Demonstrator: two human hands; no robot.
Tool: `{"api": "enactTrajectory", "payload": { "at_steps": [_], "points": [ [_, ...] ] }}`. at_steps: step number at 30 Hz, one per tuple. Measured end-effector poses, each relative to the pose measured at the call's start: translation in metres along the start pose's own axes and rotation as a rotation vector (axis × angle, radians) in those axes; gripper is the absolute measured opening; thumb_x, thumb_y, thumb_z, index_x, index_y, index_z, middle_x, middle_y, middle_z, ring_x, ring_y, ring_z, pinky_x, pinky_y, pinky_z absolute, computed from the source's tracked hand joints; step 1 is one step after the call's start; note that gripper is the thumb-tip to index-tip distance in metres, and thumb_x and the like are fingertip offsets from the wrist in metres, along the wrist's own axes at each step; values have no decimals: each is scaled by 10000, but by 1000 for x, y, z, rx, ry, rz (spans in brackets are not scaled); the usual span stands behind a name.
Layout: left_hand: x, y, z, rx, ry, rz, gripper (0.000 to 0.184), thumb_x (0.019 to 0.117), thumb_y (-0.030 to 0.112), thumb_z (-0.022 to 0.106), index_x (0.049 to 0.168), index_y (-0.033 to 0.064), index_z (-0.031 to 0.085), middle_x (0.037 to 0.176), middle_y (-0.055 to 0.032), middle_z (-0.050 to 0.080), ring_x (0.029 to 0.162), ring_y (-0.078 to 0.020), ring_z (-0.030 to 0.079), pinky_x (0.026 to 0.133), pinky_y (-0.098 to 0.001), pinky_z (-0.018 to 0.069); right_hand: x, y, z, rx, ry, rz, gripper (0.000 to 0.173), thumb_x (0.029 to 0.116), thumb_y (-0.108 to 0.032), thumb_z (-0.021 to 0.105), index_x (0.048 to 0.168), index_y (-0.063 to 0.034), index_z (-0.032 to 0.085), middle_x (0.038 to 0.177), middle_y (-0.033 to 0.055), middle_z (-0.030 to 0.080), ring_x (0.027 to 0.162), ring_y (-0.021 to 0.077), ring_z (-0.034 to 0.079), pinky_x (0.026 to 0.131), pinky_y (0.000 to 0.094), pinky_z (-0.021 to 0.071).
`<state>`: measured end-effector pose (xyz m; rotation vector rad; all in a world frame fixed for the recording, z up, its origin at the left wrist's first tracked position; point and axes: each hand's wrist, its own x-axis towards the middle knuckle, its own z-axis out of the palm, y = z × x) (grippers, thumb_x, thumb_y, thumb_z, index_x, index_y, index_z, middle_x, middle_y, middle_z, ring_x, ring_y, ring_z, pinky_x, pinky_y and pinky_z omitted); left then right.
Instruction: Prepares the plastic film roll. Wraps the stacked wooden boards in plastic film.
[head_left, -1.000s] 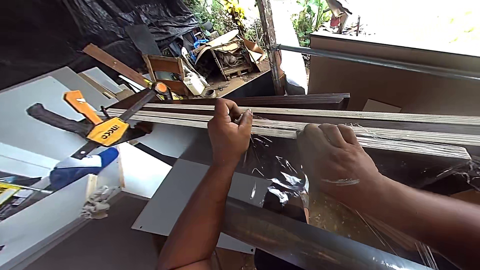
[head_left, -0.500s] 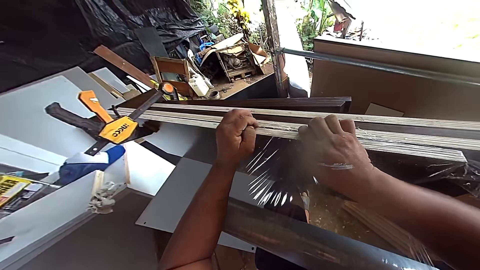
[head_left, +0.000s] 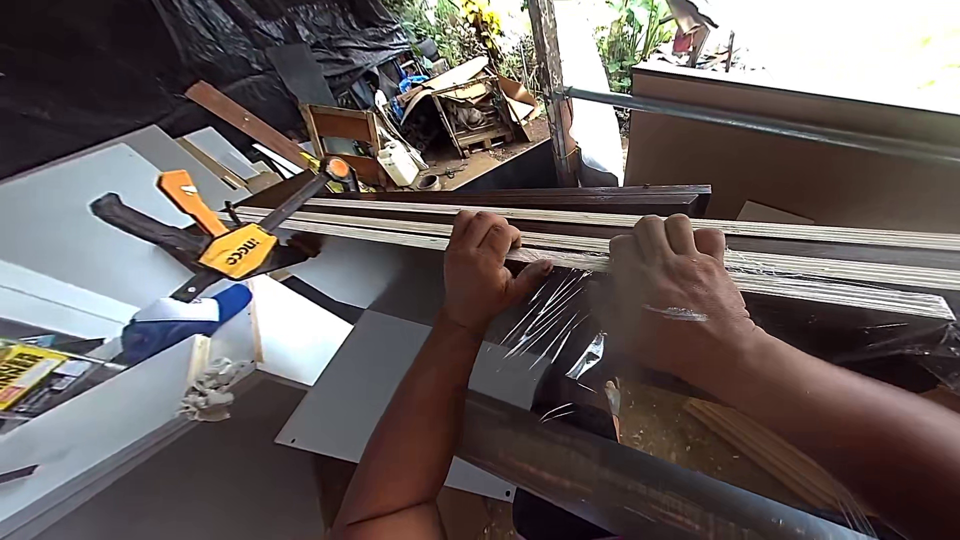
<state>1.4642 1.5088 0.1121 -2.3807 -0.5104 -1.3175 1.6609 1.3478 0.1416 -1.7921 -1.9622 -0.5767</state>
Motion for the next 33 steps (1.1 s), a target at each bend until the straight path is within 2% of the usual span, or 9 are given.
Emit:
{"api": "enactTrajectory", "payload": {
  "at_steps": [3, 5, 11, 15, 18, 20, 23, 25, 33],
  "points": [
    [0, 2, 3, 77, 11, -26, 774, 1006, 704, 316, 814, 15, 613, 829, -185, 634, 872, -346, 596, 831, -421, 454, 0, 0, 2, -44, 34, 3, 479, 959, -507, 545, 977, -36, 632, 968, 172, 567, 945, 386, 575, 730, 499, 406],
    [-1, 3, 6, 91, 32, -50, 741, 1049, 633, 279, 810, 14, 610, 820, -188, 640, 871, -351, 605, 821, -431, 461, -1, 1, 3, -63, 50, 4, 473, 971, -502, 553, 971, -36, 631, 968, 175, 574, 942, 386, 580, 728, 501, 407],
    [-1, 9, 9, 105, 59, -119, 548, 1075, 439, 344, 805, 22, 576, 799, -178, 599, 837, -343, 587, 784, -428, 452, -10, 5, 5, -104, 159, -23, 189, 983, -233, 552, 928, -66, 622, 883, 142, 569, 888, 355, 574, 760, 502, 390],
    [2, 12, 7, 127, 29, -170, 475, 1049, 380, 367, 788, 34, 561, 842, -190, 572, 890, -374, 571, 806, -470, 435, -17, 9, 2, -122, 165, -11, 170, 997, -214, 540, 954, -80, 636, 907, 127, 578, 893, 331, 563, 774, 484, 376],
    [2, 13, 5, 121, -17, -220, 464, 1035, 411, 354, 847, 48, 573, 1080, -222, 630, 1148, -400, 564, 971, -541, 369, -20, 12, 0, -96, 157, -23, 136, 982, -181, 556, 953, -84, 646, 928, 124, 584, 906, 330, 563, 767, 477, 380],
    [2, 11, 6, 74, -34, -218, 475, 1053, 413, 345, 901, 24, 571, 1094, -232, 640, 1091, -375, 607, 932, -530, 418, -20, 13, 2, -90, 166, -27, 135, 994, -159, 545, 965, -82, 652, 927, 115, 579, 895, 315, 556, 757, 459, 377],
    [5, 11, 2, 55, -129, -227, 525, 1053, 397, 328, 1208, -7, 626, 1154, -224, 691, 1069, -379, 647, 914, -550, 441, -20, 14, 5, -91, 191, -34, 139, 1003, -159, 541, 977, -72, 647, 932, 121, 576, 887, 312, 550, 741, 447, 373],
    [9, 9, 0, 82, -199, -222, 580, 1038, 401, 289, 1254, 34, 683, 1197, -198, 708, 1082, -393, 646, 890, -571, 447, -22, 16, 6, -60, 192, -32, 190, 1004, -209, 562, 1021, -61, 680, 987, 145, 605, 930, 333, 575, 755, 461, 405],
    [11, 9, 2, 124, -194, -210, 632, 1036, 422, 256, 1136, 56, 761, 902, -209, 654, 910, -393, 607, 820, -544, 413, -36, 30, -19, -24, 36, -32, 214, 949, -181, 590, 1118, -120, 707, 1056, 144, 626, 1026, 354, 596, 810, 496, 436]
  ]
}}
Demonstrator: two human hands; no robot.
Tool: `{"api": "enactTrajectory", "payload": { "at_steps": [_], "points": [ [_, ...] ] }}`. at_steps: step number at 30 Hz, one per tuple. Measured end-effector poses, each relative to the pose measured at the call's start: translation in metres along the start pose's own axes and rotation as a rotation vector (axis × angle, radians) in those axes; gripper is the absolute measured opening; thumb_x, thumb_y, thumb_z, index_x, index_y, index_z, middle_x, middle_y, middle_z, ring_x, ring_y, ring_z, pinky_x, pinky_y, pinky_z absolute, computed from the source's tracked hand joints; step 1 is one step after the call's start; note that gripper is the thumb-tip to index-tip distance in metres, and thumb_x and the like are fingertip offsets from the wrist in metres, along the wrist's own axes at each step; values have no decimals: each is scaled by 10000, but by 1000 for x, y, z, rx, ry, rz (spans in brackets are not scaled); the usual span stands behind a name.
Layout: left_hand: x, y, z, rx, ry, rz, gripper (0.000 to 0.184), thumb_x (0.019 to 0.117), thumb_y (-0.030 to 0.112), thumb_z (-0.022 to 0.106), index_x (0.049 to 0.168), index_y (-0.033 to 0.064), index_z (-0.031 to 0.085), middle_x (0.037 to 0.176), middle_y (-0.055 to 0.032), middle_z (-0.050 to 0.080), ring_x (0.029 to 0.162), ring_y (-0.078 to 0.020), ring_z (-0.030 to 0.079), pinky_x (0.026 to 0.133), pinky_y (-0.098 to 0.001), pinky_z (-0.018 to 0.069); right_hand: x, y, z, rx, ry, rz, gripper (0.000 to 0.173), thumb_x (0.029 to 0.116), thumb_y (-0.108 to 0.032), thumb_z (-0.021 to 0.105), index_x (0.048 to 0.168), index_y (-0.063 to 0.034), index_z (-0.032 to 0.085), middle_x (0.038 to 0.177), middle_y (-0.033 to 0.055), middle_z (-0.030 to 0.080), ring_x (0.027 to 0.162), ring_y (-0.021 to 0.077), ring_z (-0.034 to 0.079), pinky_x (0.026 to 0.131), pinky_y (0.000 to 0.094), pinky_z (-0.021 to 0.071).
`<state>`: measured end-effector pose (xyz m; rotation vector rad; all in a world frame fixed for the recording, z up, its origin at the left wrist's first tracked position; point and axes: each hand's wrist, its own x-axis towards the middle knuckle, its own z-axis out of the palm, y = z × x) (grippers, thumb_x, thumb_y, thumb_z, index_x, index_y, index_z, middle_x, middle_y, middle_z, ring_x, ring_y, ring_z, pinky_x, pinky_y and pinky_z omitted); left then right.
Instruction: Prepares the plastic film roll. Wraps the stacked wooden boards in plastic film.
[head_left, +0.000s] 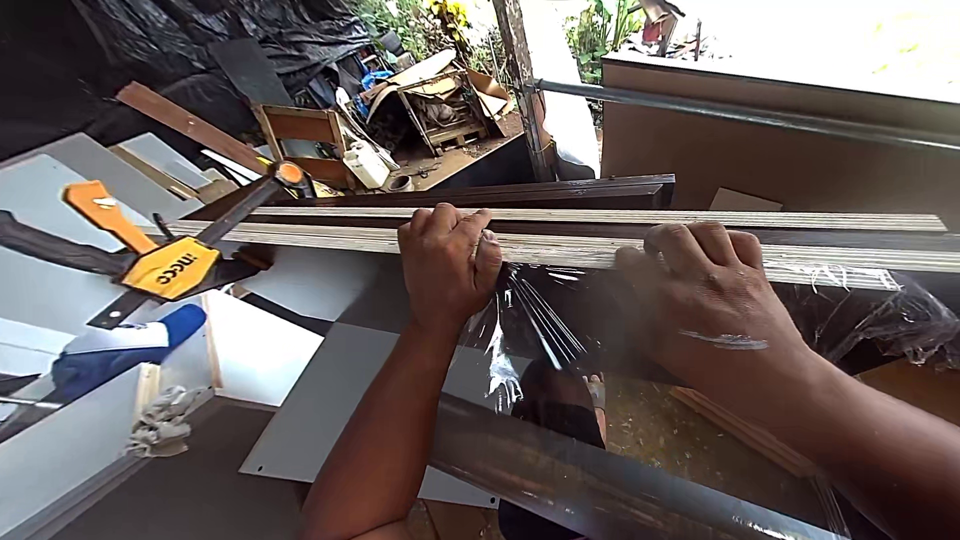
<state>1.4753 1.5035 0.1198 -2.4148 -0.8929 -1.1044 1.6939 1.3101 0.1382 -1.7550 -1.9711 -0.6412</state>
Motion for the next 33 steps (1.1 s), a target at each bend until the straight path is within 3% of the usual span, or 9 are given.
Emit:
{"api": "enactTrajectory", "payload": {
  "at_steps": [4, 8, 12, 16, 20, 22, 28, 31, 33],
  "points": [
    [-2, 0, 1, -6, 54, 9, 616, 1053, 416, 269, 1062, 29, 748, 916, -216, 673, 920, -400, 615, 836, -541, 417, -5, 13, -1, 17, 14, -22, 244, 919, -158, 615, 1135, -105, 717, 1073, 153, 636, 1048, 370, 595, 818, 512, 438],
    [-6, -3, 6, -89, 154, 37, 525, 1069, 399, 340, 931, 10, 665, 943, -207, 710, 936, -380, 647, 832, -520, 437, -8, 10, 10, -16, 130, -32, 208, 973, -169, 571, 1096, -77, 711, 1045, 136, 637, 1022, 340, 589, 834, 488, 418],
    [-12, -11, 7, -363, 243, 91, 337, 1058, 278, 539, 844, 27, 609, 956, -171, 703, 957, -257, 651, 873, -383, 466, -5, 13, 9, 3, 129, -67, 204, 964, -184, 552, 1055, -73, 697, 1020, 132, 639, 988, 344, 596, 790, 493, 412],
    [-14, -17, 2, -501, 227, 121, 305, 1035, 218, 596, 819, 2, 580, 904, -156, 637, 927, -175, 631, 847, -260, 500, -4, 16, 8, 13, 120, -95, 224, 968, -198, 525, 1032, -67, 694, 1011, 130, 635, 975, 339, 591, 777, 487, 405],
    [-15, -21, -5, -450, 163, 151, 400, 1009, 385, 624, 919, 2, 696, 949, -158, 675, 971, -202, 621, 893, -291, 473, -3, 19, 8, 23, 102, -127, 222, 972, -202, 525, 1023, -53, 683, 997, 135, 626, 963, 342, 590, 768, 485, 405],
    [-16, -24, -8, -449, 138, 172, 451, 977, 444, 662, 902, 2, 716, 952, -157, 668, 984, -207, 611, 903, -289, 465, -2, 18, 6, 33, 72, -122, 225, 959, -203, 530, 1022, -48, 680, 992, 139, 616, 968, 348, 590, 762, 486, 412],
    [-17, -22, -11, -558, 139, 196, 294, 1003, 190, 649, 784, -1, 610, 981, -176, 735, 1028, -201, 696, 932, -300, 532, -6, 16, 1, 36, 41, -111, 289, 972, -260, 524, 1092, -78, 713, 1090, 150, 636, 1018, 352, 591, 808, 496, 420],
    [-9, 17, -37, -550, 6, -172, 260, 980, 77, 661, 778, -81, 622, 914, -163, 708, 997, -168, 682, 958, -313, 519, -7, 14, 2, 34, 36, -91, 328, 993, -294, 500, 1108, -77, 718, 1087, 148, 635, 1021, 349, 585, 814, 497, 407],
    [-13, -12, -16, -577, 127, 59, 260, 1002, 157, 640, 812, -17, 611, 887, -141, 713, 944, -146, 708, 888, -280, 559, -6, 15, 0, 34, 14, -89, 343, 1004, -298, 483, 1133, -81, 715, 1093, 144, 634, 1030, 348, 583, 828, 499, 409]
  ]
}}
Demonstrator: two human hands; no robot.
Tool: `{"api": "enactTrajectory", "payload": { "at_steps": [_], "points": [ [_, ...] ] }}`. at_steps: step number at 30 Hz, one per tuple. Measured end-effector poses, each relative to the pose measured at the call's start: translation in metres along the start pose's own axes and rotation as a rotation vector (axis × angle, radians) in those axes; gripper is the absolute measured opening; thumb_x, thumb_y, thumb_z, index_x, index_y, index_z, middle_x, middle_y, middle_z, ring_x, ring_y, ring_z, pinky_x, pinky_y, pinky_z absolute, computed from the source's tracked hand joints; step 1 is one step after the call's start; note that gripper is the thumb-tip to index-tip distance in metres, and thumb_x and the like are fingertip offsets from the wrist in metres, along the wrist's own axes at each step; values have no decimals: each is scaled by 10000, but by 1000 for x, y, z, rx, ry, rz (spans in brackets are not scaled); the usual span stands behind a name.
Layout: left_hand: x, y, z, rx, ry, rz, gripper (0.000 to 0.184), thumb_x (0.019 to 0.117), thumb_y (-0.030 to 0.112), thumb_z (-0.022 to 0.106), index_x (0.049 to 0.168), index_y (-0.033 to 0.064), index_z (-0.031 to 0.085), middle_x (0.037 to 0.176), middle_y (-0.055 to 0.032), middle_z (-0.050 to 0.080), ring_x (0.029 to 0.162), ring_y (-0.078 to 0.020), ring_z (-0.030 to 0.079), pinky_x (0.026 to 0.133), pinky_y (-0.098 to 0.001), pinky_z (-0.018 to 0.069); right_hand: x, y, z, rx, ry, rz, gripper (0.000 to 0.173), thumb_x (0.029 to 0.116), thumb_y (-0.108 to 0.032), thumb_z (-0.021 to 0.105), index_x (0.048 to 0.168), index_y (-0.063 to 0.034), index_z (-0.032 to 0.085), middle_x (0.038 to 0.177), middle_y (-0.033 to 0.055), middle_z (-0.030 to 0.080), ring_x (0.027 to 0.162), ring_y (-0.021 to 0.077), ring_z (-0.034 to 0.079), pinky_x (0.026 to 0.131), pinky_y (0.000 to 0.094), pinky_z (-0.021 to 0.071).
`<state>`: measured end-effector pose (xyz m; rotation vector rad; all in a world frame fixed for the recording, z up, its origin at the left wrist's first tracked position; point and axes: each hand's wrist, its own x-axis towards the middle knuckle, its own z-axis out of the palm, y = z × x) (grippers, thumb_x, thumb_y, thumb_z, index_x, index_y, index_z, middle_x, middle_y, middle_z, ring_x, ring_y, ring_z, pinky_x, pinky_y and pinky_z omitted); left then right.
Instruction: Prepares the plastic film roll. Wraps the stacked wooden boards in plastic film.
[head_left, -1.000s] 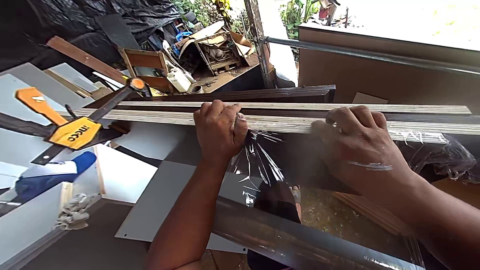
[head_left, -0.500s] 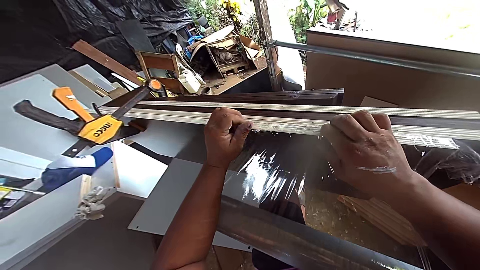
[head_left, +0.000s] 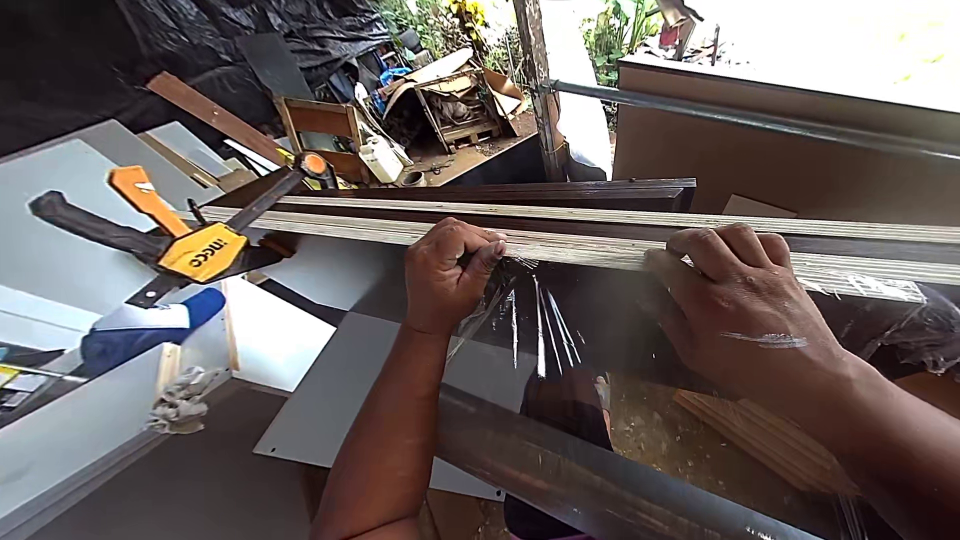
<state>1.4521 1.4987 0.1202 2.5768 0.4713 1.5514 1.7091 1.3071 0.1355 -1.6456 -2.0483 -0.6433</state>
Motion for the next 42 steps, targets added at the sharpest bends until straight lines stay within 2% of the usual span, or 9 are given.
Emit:
{"api": "enactTrajectory", "payload": {
  "at_steps": [9, 13, 16, 23, 28, 31, 35, 38, 42],
  "points": [
    [4, -7, 9, 110, 40, 15, 278, 1021, 211, 623, 911, -42, 659, 862, -149, 689, 789, -108, 647, 731, -227, 521, -3, 0, -6, -10, -56, 28, 312, 933, -181, 581, 1191, -45, 690, 1153, 165, 627, 1091, 369, 583, 848, 515, 442],
    [-1, 24, 11, 41, 90, -137, 238, 1029, 131, 600, 910, -72, 636, 865, -166, 657, 883, -166, 661, 857, -310, 542, -5, -17, -10, -67, -71, 90, 289, 887, -164, 624, 1128, -17, 686, 1157, 195, 630, 1100, 389, 588, 846, 518, 449],
    [-10, -9, 11, 34, 146, 122, 248, 1062, 214, 563, 935, 2, 587, 860, -123, 659, 890, -143, 692, 830, -292, 576, -2, -20, -20, -38, -150, 93, 313, 900, -251, 602, 1096, -18, 678, 1158, 215, 632, 1117, 411, 602, 847, 536, 474],
    [-10, -8, 9, 6, 158, 139, 250, 1068, 229, 553, 946, 13, 576, 851, -113, 644, 865, -127, 686, 813, -294, 581, 4, -13, -30, 25, -217, 115, 557, 975, -343, 486, 1359, 47, 582, 1247, 232, 660, 1194, 404, 620, 949, 540, 495],
    [-5, -8, 14, 40, 168, 134, 245, 1055, 186, 570, 916, -17, 582, 814, -122, 614, 790, -118, 632, 740, -239, 528, 4, -15, -22, -5, -199, 115, 509, 990, -366, 468, 1300, 2, 635, 1253, 236, 651, 1190, 428, 609, 909, 545, 499],
    [2, 22, 16, 78, 119, -66, 239, 1043, 116, 562, 884, -57, 606, 816, -131, 591, 792, -123, 588, 761, -241, 500, 5, -14, -18, -19, -205, 115, 502, 974, -328, 496, 1343, -13, 625, 1250, 254, 644, 1184, 448, 604, 914, 556, 498],
    [1, -10, 23, 90, 181, 139, 278, 1062, 183, 541, 884, -26, 586, 790, -124, 596, 764, -115, 606, 714, -219, 499, 8, -12, -17, -27, -227, 120, 495, 964, -290, 524, 1384, -44, 608, 1238, 262, 644, 1161, 449, 615, 873, 554, 505],
    [13, 31, 20, 199, 64, -178, 270, 1053, 126, 547, 880, -70, 613, 804, -139, 599, 784, -130, 578, 752, -241, 485, 10, -13, -17, -48, -238, 111, 502, 982, -286, 548, 1449, -103, 568, 1211, 284, 642, 1108, 470, 626, 818, 559, 509],
    [10, 2, 23, 252, 119, -29, 219, 1014, 151, 600, 906, -34, 648, 775, -120, 640, 702, -98, 600, 661, -211, 488, 13, -14, -18, -54, -267, 90, 559, 976, -259, 567, 1524, -175, 492, 1152, 296, 637, 1045, 482, 631, 757, 548, 507]
  ]
}}
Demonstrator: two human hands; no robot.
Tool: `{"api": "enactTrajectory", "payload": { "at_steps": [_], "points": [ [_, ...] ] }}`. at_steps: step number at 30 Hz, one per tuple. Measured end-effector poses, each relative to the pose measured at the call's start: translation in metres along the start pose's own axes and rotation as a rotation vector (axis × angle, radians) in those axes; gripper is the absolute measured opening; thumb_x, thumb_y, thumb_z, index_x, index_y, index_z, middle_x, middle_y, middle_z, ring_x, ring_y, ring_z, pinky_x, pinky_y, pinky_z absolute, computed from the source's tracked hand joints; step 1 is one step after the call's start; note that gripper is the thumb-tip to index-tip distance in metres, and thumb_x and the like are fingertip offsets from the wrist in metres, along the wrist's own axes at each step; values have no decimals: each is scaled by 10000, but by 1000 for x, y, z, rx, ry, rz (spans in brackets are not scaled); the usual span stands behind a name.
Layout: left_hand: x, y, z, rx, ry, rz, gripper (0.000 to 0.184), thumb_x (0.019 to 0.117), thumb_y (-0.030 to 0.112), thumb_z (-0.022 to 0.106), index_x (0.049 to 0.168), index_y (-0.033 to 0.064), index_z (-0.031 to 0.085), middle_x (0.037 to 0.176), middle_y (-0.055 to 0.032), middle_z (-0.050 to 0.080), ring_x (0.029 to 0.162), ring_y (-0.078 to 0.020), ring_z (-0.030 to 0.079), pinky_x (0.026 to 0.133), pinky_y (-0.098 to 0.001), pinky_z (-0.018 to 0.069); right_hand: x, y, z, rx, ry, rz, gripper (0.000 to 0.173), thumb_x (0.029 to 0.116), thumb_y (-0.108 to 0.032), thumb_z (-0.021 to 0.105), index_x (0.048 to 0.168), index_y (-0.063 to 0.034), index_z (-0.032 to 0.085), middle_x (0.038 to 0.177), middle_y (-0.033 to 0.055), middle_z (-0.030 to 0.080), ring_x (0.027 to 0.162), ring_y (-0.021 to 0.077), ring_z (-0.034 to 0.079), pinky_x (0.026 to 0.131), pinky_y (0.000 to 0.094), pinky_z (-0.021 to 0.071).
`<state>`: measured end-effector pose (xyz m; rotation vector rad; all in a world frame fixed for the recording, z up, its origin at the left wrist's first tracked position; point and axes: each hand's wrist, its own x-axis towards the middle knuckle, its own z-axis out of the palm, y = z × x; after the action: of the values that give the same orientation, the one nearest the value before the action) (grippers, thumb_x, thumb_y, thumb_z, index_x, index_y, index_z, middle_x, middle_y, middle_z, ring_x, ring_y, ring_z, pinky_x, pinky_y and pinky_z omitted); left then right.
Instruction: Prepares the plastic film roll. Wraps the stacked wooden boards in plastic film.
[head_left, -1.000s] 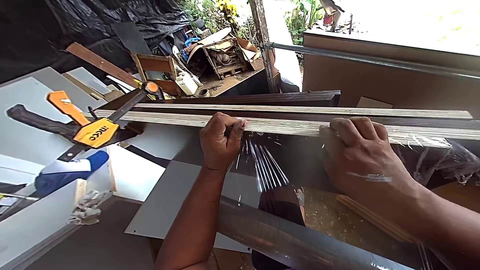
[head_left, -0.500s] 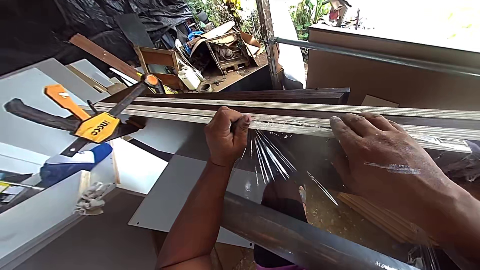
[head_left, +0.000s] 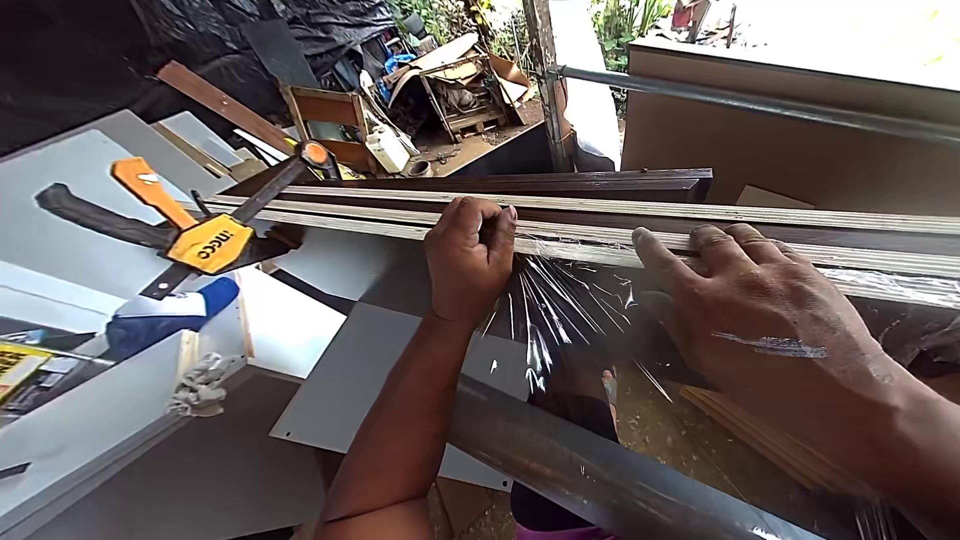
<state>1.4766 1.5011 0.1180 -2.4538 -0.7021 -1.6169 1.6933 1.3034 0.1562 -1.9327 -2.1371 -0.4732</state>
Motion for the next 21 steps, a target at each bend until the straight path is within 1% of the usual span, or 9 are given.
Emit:
{"api": "enactTrajectory", "payload": {
  "at_steps": [4, 6, 8, 11, 13, 15, 16, 18, 21],
  "points": [
    [8, 20, -1, 80, -40, -130, 178, 978, 120, 624, 882, -28, 651, 768, -107, 641, 694, -78, 604, 654, -182, 486, -1, -1, 3, -37, 20, -8, 440, 987, -242, 535, 1405, -126, 607, 1156, 301, 631, 1063, 484, 625, 768, 553, 507],
    [41, 91, -19, 152, -317, -488, 158, 1004, 0, 563, 916, -123, 608, 825, -164, 597, 770, -117, 553, 742, -198, 453, -1, -1, 2, -33, 56, -13, 364, 984, -212, 559, 1296, -55, 664, 1086, 282, 646, 1001, 470, 646, 722, 539, 517],
    [61, 122, -23, 159, -399, -665, 118, 993, -67, 540, 956, -163, 598, 819, -171, 578, 756, -111, 525, 737, -180, 438, 4, 1, -3, -5, 60, -29, 246, 946, -153, 595, 1132, -23, 689, 933, 228, 630, 869, 431, 652, 618, 499, 495],
    [55, 117, -20, 106, -339, -652, 100, 981, -75, 538, 975, -155, 597, 754, -113, 545, 674, -68, 495, 676, -152, 424, 11, 7, -9, 90, 30, -35, 106, 931, -104, 622, 989, -53, 695, 851, 176, 602, 822, 402, 627, 602, 487, 480],
    [60, 121, -22, 112, -394, -710, 119, 1002, -66, 513, 1035, -163, 572, 803, -124, 536, 720, -93, 502, 721, -175, 433, 14, 14, -6, 159, 94, -89, 106, 925, -124, 625, 944, -82, 720, 841, 143, 620, 820, 375, 635, 614, 482, 486],
    [43, 90, -18, 105, -309, -536, 121, 994, -10, 562, 1013, -128, 581, 757, -90, 528, 673, -67, 492, 671, -166, 426, 18, 19, -2, 245, 169, -153, 104, 897, -102, 614, 889, -93, 717, 846, 111, 631, 822, 341, 642, 630, 470, 482],
    [26, 56, -9, 91, -158, -366, 118, 951, 41, 619, 979, -73, 611, 696, -35, 525, 604, -20, 477, 594, -134, 405, 20, 20, -1, 280, 180, -172, 107, 901, -95, 603, 878, -94, 707, 865, 103, 645, 842, 328, 648, 650, 472, 492],
    [26, 44, -17, 47, -246, -422, 154, 996, 104, 629, 1050, -39, 605, 739, -26, 534, 644, -30, 477, 637, -168, 417, 25, 21, -1, 329, 207, -184, 138, 915, -96, 570, 894, -79, 706, 855, 95, 658, 821, 304, 658, 657, 461, 509],
    [10, 7, -4, -78, -58, -188, 158, 981, 133, 649, 1028, -17, 626, 727, 11, 583, 610, 29, 510, 591, -126, 434, 30, 19, -3, 331, 252, -96, 173, 1005, -132, 527, 983, -66, 686, 778, 88, 649, 729, 275, 654, 604, 429, 491]
  ]
}}
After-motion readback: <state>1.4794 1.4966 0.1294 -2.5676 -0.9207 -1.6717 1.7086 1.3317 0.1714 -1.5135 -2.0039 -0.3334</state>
